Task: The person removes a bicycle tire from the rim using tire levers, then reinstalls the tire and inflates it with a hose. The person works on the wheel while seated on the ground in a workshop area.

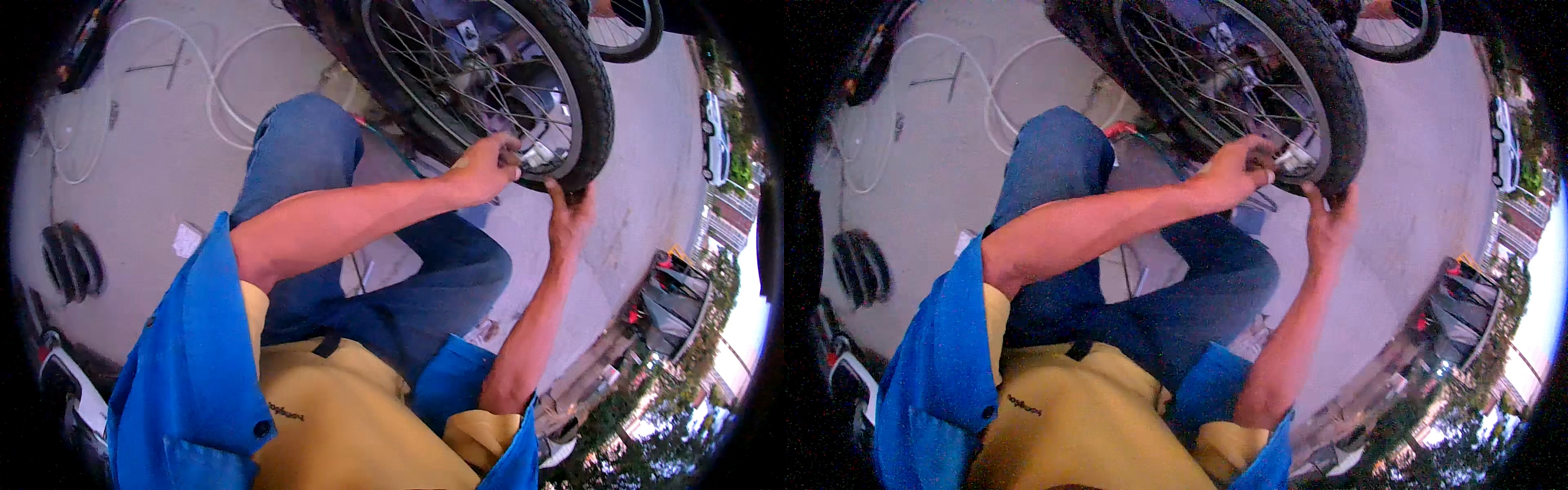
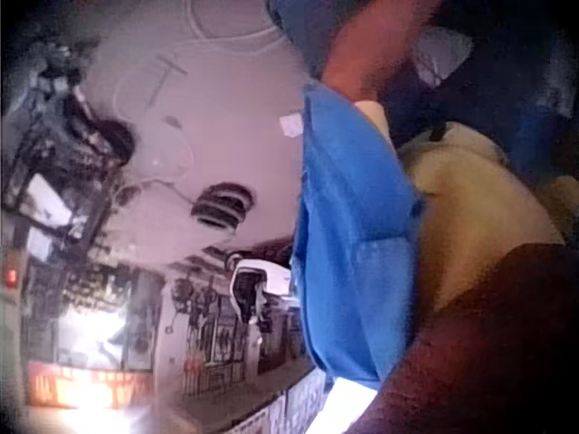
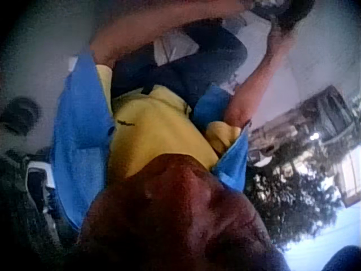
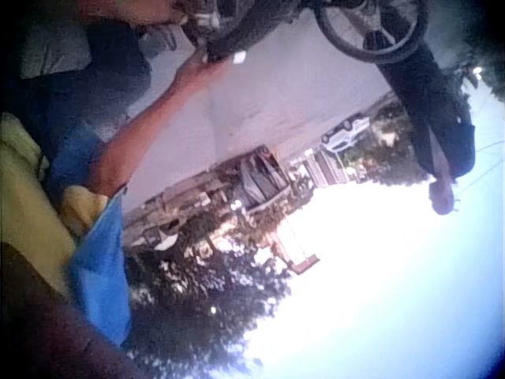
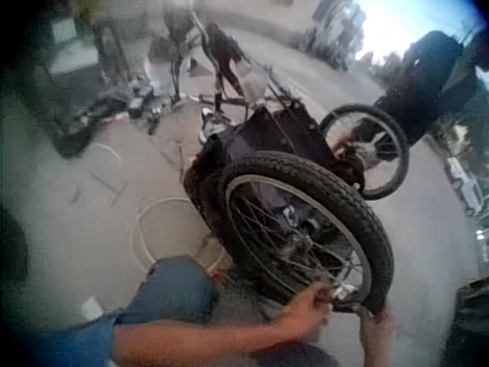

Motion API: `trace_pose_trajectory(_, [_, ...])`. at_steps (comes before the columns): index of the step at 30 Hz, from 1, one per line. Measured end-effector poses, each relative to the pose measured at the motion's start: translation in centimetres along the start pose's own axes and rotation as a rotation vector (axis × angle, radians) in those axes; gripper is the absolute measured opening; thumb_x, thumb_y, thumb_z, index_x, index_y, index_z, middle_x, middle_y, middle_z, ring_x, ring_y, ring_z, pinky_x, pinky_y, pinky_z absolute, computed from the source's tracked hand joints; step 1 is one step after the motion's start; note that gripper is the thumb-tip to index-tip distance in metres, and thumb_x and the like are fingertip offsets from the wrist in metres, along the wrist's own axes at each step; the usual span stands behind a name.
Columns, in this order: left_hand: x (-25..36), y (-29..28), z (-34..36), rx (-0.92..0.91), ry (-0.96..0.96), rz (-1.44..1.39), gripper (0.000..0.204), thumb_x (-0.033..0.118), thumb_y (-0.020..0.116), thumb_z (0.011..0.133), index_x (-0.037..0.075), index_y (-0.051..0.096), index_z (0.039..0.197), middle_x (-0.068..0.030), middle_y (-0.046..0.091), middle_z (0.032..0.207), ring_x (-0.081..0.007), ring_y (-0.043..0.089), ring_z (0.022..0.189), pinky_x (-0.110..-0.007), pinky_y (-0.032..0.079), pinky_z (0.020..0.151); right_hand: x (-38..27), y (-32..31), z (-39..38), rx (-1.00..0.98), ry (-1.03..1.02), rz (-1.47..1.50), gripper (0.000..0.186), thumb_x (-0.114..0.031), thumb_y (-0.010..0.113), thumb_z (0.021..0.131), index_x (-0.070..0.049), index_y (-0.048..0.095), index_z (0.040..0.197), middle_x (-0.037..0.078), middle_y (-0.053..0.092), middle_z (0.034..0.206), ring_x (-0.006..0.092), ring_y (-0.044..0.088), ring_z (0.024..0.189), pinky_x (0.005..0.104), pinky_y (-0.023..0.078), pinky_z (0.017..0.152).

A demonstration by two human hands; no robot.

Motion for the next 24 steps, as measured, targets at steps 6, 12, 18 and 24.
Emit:
trace_pose_trajectory(6, [-5.1, -4.6, -5.1, -0.464, -0.071, 0.881, 0.037, 0.032, 0.069, 0.09, -0.001, 0.07, 0.109, -0.025, 0.074, 0.097, -0.0416, 0.073, 0.095, -0.049, 0.057, 0.084, -0.1, -1.0, -0.5, 0.117, 0.002, -0.037, 0.054, -0.008, 0.081, 0.091, -0.001, 0.057, 0.139, 0.009, 0.07, 0.117, 0.0184, 0.066, 0.106, 0.0327, 0.052, 0.096])
trace_pose_trajectory(12, [-14.2, -17.1, -8.4, -0.693, -0.567, 1.468, 0.046, 0.036, 0.068, 0.094, 0.002, 0.07, 0.124, -0.0276, 0.068, 0.128, -0.0422, 0.067, 0.119, -0.05, 0.054, 0.099, -4.1, 0.2, -0.5, 0.088, 0.038, -0.166, 0.056, -0.008, 0.082, 0.09, 0.001, 0.057, 0.139, 0.011, 0.071, 0.114, 0.0174, 0.067, 0.104, 0.0331, 0.053, 0.094])
trace_pose_trajectory(18, [-15.2, -20.2, -3.5, -0.311, -0.354, 1.284, 0.052, 0.049, 0.064, 0.096, -0.001, 0.073, 0.109, -0.0253, 0.074, 0.108, -0.0428, 0.072, 0.103, -0.051, 0.056, 0.088, -3.7, -0.1, -0.3, 0.063, -0.007, -0.138, 0.044, -0.01, 0.077, 0.096, 0.001, 0.058, 0.133, 0.008, 0.071, 0.113, 0.0138, 0.063, 0.103, 0.0289, 0.048, 0.094])
trace_pose_trajectory(24, [-25.5, -25.4, -1.9, -0.373, -0.278, 1.254, 0.064, 0.052, 0.068, 0.092, -0.004, 0.065, 0.123, -0.0312, 0.07, 0.108, -0.0451, 0.07, 0.106, -0.054, 0.056, 0.091, -3.2, -0.2, -0.6, 0.056, 0.144, -0.174, 0.052, -0.009, 0.08, 0.092, 0.001, 0.056, 0.137, 0.012, 0.071, 0.118, 0.0181, 0.066, 0.107, 0.0323, 0.05, 0.097])
Point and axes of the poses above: each hand's wrist, its own z-axis towards the middle knuckle, its own y-axis out of the palm, x = y × z, the point moved 10 cm from there along z, towards the middle knuckle
